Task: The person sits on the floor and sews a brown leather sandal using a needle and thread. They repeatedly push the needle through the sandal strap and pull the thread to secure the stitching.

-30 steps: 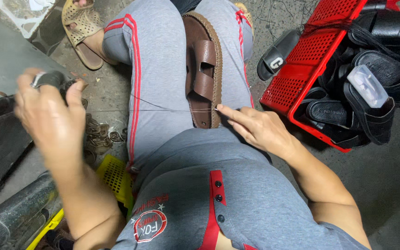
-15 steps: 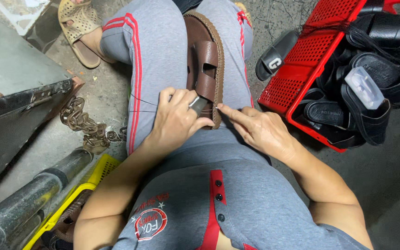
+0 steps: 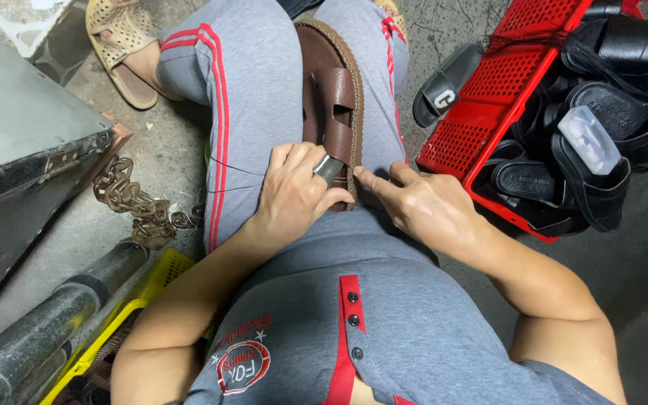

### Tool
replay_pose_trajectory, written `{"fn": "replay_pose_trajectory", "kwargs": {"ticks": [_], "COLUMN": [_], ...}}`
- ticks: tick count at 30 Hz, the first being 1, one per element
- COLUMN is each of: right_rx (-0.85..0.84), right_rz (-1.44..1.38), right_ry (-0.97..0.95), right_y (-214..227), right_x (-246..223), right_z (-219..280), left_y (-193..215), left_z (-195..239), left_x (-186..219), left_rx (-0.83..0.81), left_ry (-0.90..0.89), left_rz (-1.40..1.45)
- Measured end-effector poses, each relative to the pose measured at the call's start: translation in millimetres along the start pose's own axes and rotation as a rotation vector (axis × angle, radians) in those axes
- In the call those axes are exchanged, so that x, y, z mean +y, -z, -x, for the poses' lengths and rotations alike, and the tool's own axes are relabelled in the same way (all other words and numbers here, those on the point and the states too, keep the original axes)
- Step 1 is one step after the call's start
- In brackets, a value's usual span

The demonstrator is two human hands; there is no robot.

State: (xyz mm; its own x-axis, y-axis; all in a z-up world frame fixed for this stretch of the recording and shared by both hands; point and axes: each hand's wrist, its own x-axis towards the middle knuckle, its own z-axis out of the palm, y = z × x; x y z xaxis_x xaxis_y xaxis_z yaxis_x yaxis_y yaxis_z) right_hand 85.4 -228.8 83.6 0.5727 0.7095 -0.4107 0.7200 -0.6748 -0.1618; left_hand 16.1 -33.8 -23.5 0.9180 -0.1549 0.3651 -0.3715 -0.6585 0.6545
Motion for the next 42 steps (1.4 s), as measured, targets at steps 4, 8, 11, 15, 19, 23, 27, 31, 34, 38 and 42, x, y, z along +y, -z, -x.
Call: {"fn": "replay_pose_trajectory", "kwargs": {"ticks": [4,8,11,15,19,23,27,31,34,38,42], "right_rx": [0.183,0.308,0.318,0.368,0.384,0.426,0.495,0.508,0.484,0.267,-0.136], "right_rz": [-0.145,-0.211,-0.234,-0.198,-0.196,-0.152,-0.107,-0.101,-0.125,-0.166,-0.188], "right_ry": [0.118,0.146,0.160,0.249,0.267,0.266,0.294,0.315,0.296,0.220,0.103], "right_y": [-26,-36,-31,-25,-25,-30,-35,-39,-34,-7,45], "right_x": [16,16,15,14,13,15,14,16,17,17,28], "right_z": [-7,-5,-4,-4,-2,1,0,-1,1,4,9], "left_y": [-3,13,33,34,45,35,21,11,-3,4,-3], "left_z": [2,1,5,16,-3,-3,5,6,18,19,19], "left_x": [-3,2,11,5,24,26,16,19,14,13,11], "left_rx": [-0.008,-0.052,-0.104,-0.158,-0.128,-0.044,0.102,-0.043,0.054,-0.040,-0.066], "left_ry": [0.001,-0.006,0.048,0.233,0.270,0.384,0.142,0.318,0.306,0.593,0.824], "left_rz": [0.008,0.023,0.061,0.547,0.854,0.962,0.187,0.186,0.322,0.678,0.935]}}
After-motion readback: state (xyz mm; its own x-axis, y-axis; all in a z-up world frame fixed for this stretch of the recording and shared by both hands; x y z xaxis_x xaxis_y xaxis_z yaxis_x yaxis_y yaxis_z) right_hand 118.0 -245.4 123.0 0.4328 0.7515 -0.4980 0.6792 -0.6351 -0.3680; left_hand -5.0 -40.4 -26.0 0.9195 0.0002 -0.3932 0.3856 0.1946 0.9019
